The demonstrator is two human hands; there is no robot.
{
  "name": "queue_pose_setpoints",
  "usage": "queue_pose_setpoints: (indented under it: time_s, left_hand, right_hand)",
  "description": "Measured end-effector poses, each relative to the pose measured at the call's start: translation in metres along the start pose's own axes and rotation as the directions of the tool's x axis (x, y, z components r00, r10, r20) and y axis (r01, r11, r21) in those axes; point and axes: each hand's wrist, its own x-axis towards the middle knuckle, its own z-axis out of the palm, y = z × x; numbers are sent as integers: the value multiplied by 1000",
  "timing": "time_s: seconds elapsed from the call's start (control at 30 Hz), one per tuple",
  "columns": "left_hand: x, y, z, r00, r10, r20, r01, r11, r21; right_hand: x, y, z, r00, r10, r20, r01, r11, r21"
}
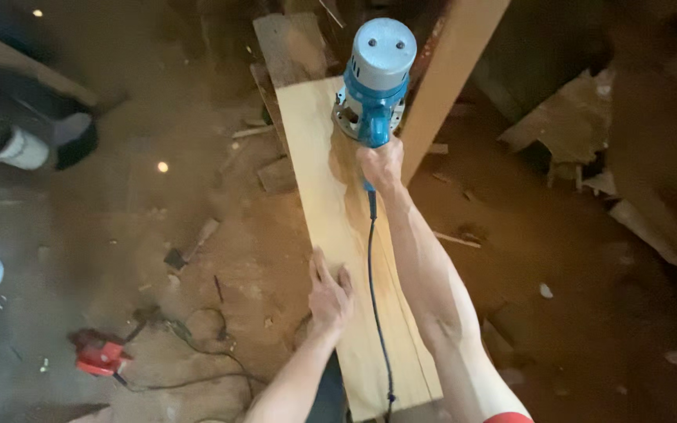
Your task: The person uses a handheld electric router to shape the edges of several wooden planks on a workbench. They repeatedly position the planks, route the edges, and adjust the router settings between pieces.
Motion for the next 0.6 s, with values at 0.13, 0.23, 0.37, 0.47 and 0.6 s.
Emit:
queue_pose_setpoints:
  time_s: [0.13, 0.23, 0.37, 0.47, 0.6]
  left_hand:
    - [9, -5, -1, 997, 73, -19, -74, 994, -78]
    - [7, -6, 4, 1000, -13, 19, 12, 999, 37]
    - [2, -15, 9, 998, 63, -27, -64, 997, -36]
    - [1, -26, 12, 950, 264, -170, -278, 958, -68]
    - [-3, -32, 18, 996, 87, 2, -87, 995, -48]
  right_hand:
    - [26, 8, 16, 993, -17, 114, -4, 983, 182]
    - [23, 13, 3, 976, 25, 216, -76, 970, 232]
    - [-7, 19, -24, 970, 4, 245, -56, 977, 207]
    - [-51, 25, -50, 960, -51, 274, -15, 972, 232]
    - [-119, 35, -89, 956, 31, 290, -75, 987, 144]
